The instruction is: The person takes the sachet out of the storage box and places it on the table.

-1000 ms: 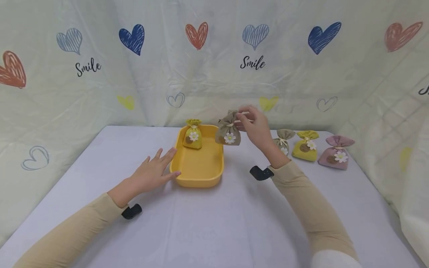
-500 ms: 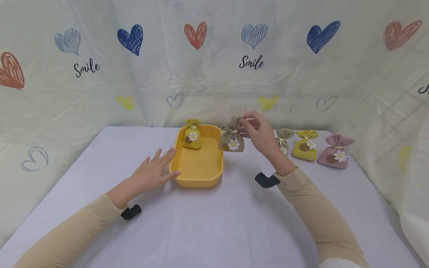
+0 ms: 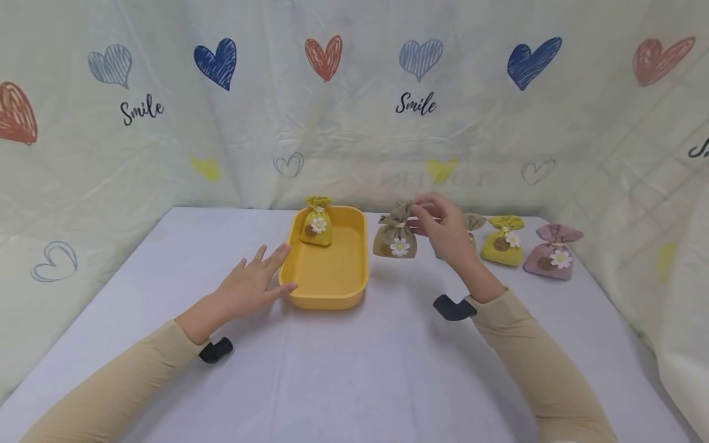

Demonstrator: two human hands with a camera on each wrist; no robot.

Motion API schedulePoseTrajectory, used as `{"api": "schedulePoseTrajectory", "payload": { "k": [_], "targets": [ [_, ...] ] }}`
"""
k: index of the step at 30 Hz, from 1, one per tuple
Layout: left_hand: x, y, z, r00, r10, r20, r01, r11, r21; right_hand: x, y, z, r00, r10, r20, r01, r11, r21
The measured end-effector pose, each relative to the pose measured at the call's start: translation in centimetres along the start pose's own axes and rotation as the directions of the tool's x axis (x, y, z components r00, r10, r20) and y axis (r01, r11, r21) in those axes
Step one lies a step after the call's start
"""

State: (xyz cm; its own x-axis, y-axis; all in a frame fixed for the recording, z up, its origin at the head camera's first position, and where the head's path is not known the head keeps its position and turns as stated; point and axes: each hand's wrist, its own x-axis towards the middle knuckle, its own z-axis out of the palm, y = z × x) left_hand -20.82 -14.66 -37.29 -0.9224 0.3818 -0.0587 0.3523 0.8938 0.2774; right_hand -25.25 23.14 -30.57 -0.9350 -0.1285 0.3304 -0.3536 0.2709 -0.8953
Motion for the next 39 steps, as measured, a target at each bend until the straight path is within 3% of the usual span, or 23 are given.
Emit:
{"api": "schedulePoseTrajectory", "payload": {
  "k": [11,30,39],
  "targets": [
    [-0.1,0.2,-0.2,1.000,-0.005,0.012,0.005,1.000,-0.001,-0.9,1.4,-1.6,1.000,0.019,0.000,-0.019,0.998,0.063],
    [-0.1,0.1,-0.2,1.000,-0.005,0.015,0.005,1.000,0.016,-2.4,3.4,-4.3,0.999,0.033,-0.001,-0.033,0.997,0.069],
    [-0.1,0.1,-0.3,1.000,-0.008,0.015,0.008,1.000,0.003,-3.2,4.4,-5.9,0.998,0.047,0.031,-0.051,0.987,0.155]
  ]
}}
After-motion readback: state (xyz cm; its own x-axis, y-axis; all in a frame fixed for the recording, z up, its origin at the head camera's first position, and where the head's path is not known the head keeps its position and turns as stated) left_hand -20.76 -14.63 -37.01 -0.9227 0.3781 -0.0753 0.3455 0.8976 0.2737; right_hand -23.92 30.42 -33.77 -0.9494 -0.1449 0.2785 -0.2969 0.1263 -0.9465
